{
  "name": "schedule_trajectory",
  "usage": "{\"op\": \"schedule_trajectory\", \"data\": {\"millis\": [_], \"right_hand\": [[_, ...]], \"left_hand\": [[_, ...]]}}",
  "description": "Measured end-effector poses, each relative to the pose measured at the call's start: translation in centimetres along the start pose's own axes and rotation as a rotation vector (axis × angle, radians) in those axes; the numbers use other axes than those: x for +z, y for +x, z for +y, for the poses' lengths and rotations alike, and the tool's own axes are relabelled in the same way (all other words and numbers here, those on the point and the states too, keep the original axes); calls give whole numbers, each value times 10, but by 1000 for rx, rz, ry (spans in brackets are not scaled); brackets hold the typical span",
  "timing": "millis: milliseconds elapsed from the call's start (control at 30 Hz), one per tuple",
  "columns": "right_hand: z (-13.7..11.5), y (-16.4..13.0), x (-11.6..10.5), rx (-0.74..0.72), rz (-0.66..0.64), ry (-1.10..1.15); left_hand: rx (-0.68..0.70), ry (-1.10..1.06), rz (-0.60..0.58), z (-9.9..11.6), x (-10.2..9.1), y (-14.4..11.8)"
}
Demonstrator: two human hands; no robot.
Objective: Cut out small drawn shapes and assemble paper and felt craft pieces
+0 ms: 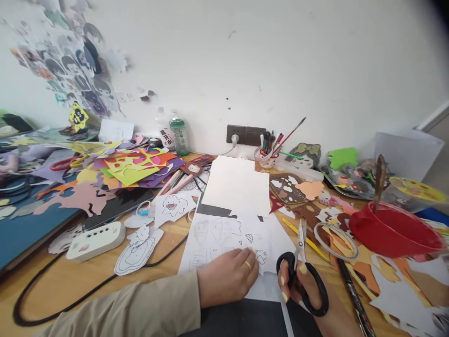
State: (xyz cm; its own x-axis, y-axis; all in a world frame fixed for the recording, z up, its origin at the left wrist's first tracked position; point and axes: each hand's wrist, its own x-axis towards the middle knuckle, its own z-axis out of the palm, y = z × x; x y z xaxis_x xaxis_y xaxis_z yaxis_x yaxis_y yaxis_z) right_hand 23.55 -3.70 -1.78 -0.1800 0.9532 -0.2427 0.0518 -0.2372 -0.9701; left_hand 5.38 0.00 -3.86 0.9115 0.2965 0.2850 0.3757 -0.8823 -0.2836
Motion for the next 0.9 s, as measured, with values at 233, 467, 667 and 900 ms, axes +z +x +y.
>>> {"op": "schedule_trajectory", "data": {"millis": [233,467,667,900], "right_hand": [[1,0,0,-2,19,1],[-4,5,-3,29,100,-51],[-12,5,-3,-42,335,-166],[2,14,-13,-20,154,21]], "left_hand": [[-145,-117,16,-11,-21,-1],[-456,-641,217,-13,-47,-24],[-639,-1153,337,-12,-56,-31],[-646,-1554,287,-16,-51,-31]]}}
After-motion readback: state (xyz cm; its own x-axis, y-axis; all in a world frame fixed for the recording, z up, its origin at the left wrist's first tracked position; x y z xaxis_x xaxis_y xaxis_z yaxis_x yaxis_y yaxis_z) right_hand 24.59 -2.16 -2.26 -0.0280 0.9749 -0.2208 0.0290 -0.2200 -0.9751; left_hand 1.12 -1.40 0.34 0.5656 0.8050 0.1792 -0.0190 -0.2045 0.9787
